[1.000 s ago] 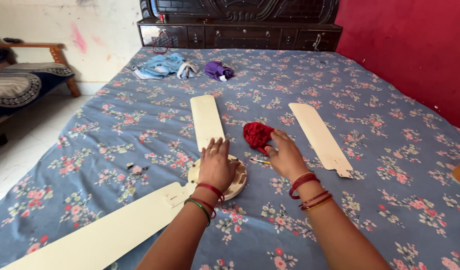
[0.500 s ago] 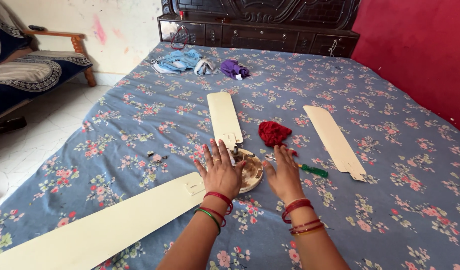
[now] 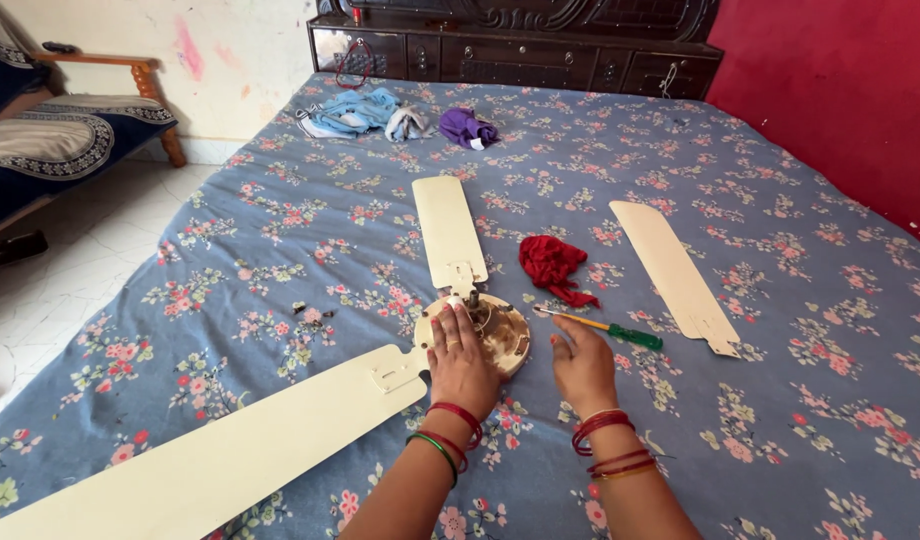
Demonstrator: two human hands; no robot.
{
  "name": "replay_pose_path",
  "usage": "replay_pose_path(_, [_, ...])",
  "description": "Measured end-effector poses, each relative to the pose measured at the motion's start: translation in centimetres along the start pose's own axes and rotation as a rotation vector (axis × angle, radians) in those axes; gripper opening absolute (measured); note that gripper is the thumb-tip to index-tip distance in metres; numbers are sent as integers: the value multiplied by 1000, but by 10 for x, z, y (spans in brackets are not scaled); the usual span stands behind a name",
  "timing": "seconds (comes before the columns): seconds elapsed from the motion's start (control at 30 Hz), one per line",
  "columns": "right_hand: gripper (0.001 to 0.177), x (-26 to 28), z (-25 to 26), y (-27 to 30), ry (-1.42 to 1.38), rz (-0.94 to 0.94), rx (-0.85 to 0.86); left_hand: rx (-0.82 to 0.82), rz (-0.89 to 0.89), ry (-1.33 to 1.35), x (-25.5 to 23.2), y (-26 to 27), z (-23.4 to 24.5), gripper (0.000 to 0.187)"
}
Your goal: The person uses a screwdriver to loosen screws on a ceiling fan hub placed on a bed. They remove the screws and detach one fan blade, placing it aside on the bed.
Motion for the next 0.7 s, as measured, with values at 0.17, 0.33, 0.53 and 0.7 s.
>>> replay_pose_path(0.17, [23, -5, 0, -11, -51, -51, -68, 48, -10, -89, 4, -2, -7, 121])
replay_pose_path(0.33, [18, -22, -10, -18, -2, -140, 33, 95, -16, -170, 8, -11, -14, 109])
replay_pose_path(0.53, [18, -52, -26, -26, -93, -192, 101, 118, -4, -217, 6, -14, -18, 100])
replay_pose_path(0.7, [14, -74, -41, -47, -192, -263, 185, 75, -20, -241, 5, -17, -19, 89])
Point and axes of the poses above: each hand's wrist, its own y-axis away from the middle knuckle, its own z-axis out of the back of the hand, x = y × z, the point moved 2 cm from there along -y, towards the middle knuckle, and after that the axes turned 4 degrees about -y, right-handed, at the moved point
